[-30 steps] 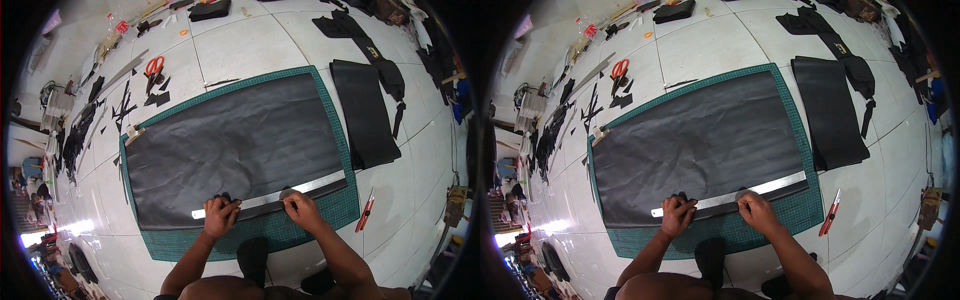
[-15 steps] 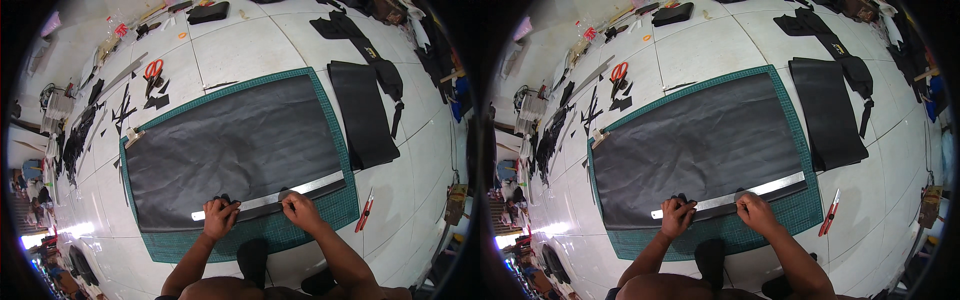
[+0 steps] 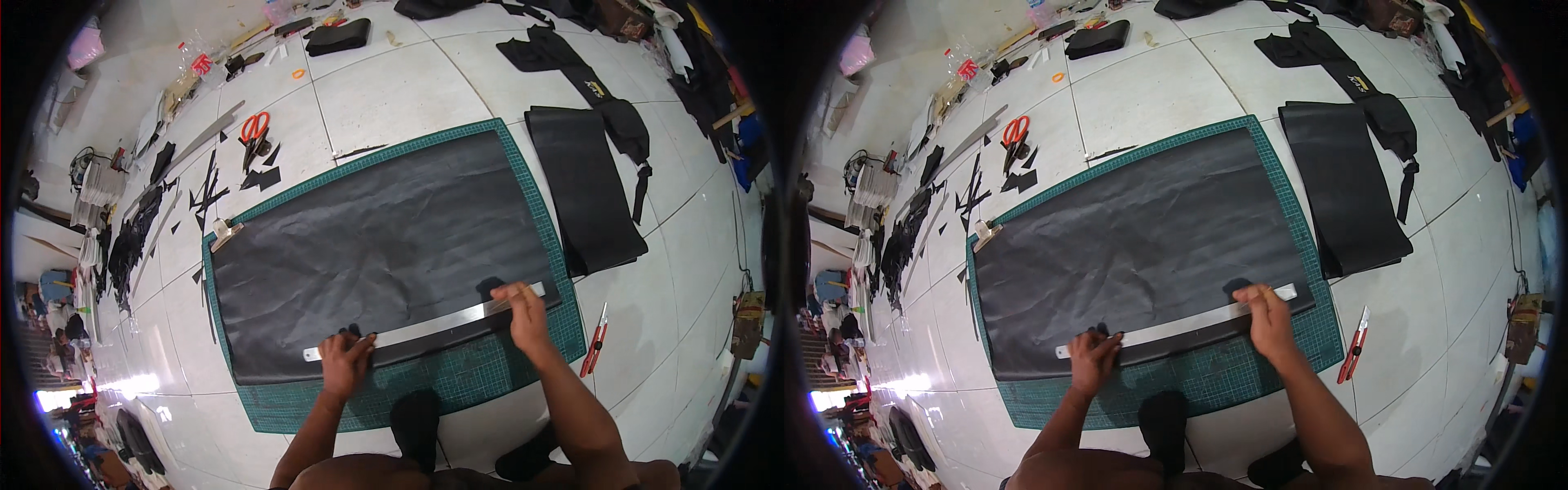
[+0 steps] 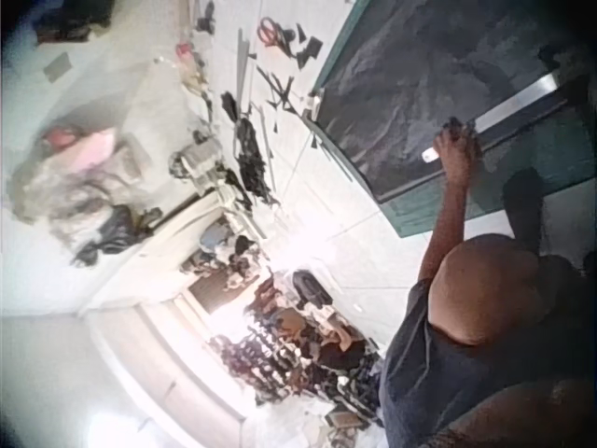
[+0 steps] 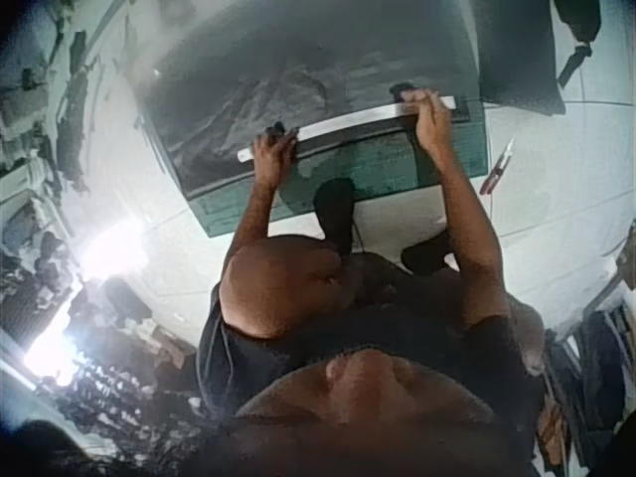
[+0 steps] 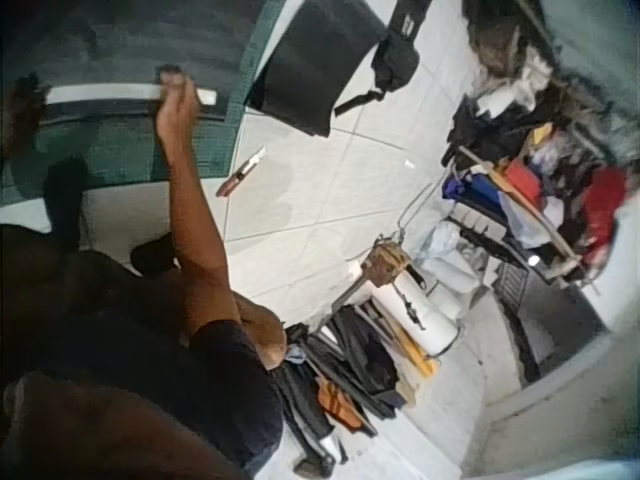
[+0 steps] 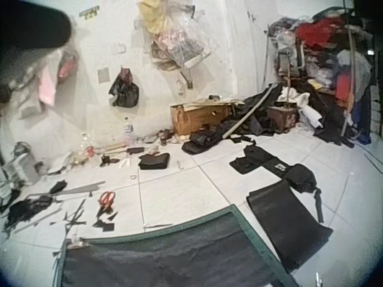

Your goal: Cutting and marking a large piece of dark fabric using a utility knife and a ruler.

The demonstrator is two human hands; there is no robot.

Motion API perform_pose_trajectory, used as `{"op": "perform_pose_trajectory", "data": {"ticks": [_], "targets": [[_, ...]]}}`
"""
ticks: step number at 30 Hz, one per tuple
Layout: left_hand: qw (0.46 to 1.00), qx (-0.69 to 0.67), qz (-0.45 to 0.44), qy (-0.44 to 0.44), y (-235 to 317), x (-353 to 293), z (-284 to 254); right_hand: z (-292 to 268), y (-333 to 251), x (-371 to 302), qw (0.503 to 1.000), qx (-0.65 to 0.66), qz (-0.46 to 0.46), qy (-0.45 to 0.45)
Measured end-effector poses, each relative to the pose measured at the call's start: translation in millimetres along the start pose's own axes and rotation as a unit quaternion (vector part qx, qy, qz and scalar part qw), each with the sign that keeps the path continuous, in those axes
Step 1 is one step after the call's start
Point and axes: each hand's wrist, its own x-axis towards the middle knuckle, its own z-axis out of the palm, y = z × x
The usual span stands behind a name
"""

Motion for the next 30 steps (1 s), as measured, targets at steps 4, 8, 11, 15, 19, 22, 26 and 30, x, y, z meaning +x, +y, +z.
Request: {"op": "perform_pose_trajectory", "data": {"ticks": [4, 8, 11, 15, 19, 22, 26, 30], "targets": [[0.996, 0.049, -0.068, 0.014, -41, -30, -23, -17, -23, 35, 0.996, -0.017, 0.086, -0.003], [0.988, 0.043, -0.145, 0.031, -70, -61, -47, 3, -21, 53, 0.984, -0.151, 0.001, -0.092], [0.984, 0.028, -0.172, 0.034, -80, -74, -58, 34, -2, 48, 0.950, -0.244, -0.071, -0.182], [0.973, 0.015, -0.228, 0.037, -85, -81, -65, 52, -9, 40, 0.897, -0.295, -0.026, -0.328], [0.965, -0.004, -0.255, 0.056, -90, -85, -53, 55, 3, 33, 0.894, -0.295, -0.055, -0.333], [0.965, 0.010, -0.247, 0.091, -88, -89, -46, 57, 4, 36, 0.892, -0.288, -0.020, -0.349], [0.953, -0.018, -0.270, 0.135, -95, -93, -37, 63, -2, 39, 0.889, -0.302, -0.001, -0.343], [0.954, 0.001, -0.261, 0.146, -94, -90, -27, 63, 8, 29, 0.902, -0.317, -0.035, -0.290]]}}
